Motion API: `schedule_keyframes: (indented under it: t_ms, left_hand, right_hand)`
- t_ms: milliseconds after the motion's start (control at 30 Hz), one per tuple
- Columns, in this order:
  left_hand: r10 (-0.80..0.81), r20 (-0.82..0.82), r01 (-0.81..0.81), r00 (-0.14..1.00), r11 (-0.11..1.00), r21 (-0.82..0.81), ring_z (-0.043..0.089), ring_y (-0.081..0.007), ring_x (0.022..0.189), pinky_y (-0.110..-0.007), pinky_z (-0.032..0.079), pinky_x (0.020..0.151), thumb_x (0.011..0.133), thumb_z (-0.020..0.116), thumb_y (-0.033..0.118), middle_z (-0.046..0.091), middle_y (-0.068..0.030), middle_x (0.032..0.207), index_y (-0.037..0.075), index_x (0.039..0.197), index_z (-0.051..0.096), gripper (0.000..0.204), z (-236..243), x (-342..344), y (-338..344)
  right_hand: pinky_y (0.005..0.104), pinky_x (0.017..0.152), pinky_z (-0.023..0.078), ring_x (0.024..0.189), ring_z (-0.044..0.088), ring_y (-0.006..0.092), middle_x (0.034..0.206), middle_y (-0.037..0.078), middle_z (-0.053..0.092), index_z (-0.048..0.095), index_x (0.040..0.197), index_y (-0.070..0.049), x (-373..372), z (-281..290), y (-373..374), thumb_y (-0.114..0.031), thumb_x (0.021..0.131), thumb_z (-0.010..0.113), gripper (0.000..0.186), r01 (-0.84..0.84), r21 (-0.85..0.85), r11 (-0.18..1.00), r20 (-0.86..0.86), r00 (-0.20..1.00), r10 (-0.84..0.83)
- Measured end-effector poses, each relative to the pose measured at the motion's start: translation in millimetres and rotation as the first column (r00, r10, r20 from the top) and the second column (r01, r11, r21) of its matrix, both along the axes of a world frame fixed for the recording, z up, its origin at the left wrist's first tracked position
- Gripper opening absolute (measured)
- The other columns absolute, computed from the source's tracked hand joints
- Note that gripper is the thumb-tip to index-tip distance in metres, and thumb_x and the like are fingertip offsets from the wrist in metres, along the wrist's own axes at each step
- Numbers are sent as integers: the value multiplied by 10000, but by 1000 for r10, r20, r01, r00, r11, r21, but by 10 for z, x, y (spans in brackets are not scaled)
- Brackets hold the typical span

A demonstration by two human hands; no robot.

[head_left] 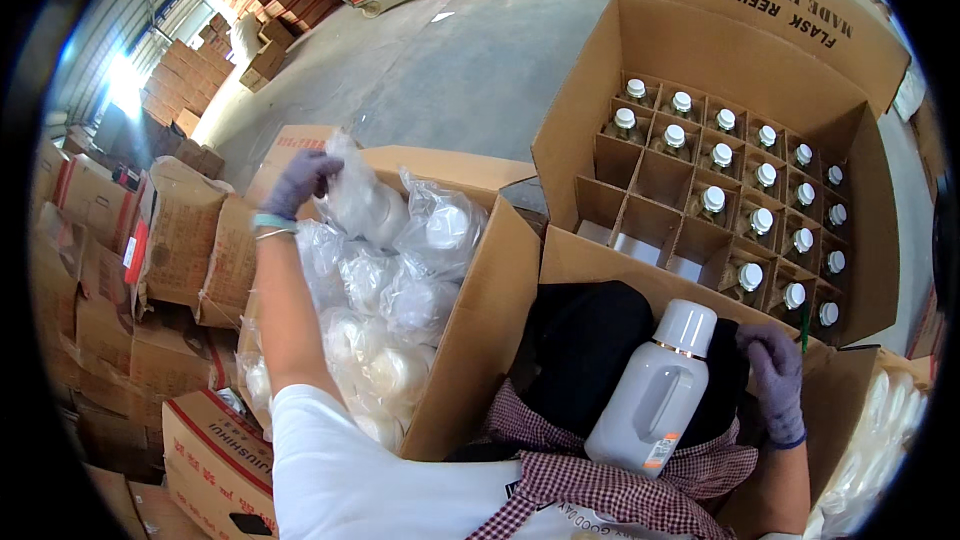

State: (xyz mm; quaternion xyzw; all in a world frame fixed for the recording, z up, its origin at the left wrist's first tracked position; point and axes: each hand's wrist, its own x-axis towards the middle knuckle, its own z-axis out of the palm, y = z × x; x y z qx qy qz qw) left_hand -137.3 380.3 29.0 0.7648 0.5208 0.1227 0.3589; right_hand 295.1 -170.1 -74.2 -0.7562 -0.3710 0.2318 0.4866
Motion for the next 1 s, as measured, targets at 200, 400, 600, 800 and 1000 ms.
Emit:
schedule_keyframes:
  t_ms: [200,400,600,800,1000]
  left_hand:
    - [-182,938,303,296,949,89,672,-292,1080,-419,578,905,972,553,118,649,-178,1257,73,1243,659,294,743,811,-1079]
    - [-39,975,822,-217,532,204,632,-276,1157,-478,491,1011,989,516,310,652,-141,1266,64,1299,593,404,865,2690,-1815]
    - [92,979,966,-182,203,160,505,-316,1293,-474,371,1110,1024,436,473,550,-131,1402,36,1391,489,572,636,3598,-1959]
    - [-763,202,122,614,345,931,519,-263,1198,-412,432,1031,688,853,514,493,-150,1329,4,1433,404,1009,-433,3299,-2687]
    - [-382,573,216,725,917,337,601,-318,1033,-436,477,932,741,836,184,630,-159,1099,58,1323,565,654,-1267,3086,-2610]
  right_hand:
    - [360,806,522,878,648,280,978,144,652,662,1052,-6,-94,450,764,-115,802,666,273,-293,297,909,289,935,207]
    - [595,1161,224,1440,260,421,1549,178,277,455,1429,-168,-287,358,1641,-194,694,792,809,-375,445,813,790,593,-158]
    - [405,908,502,978,635,269,1106,125,646,570,1270,-89,260,366,1863,-103,804,736,494,89,621,779,48,987,-151]
    - [316,834,519,904,637,144,1049,52,669,625,1144,-25,398,144,1829,-264,889,755,372,466,578,670,-716,683,143]
    - [318,979,460,1071,606,160,1148,65,652,585,1271,-12,346,-140,1775,-420,842,777,622,-23,569,822,-413,857,310]
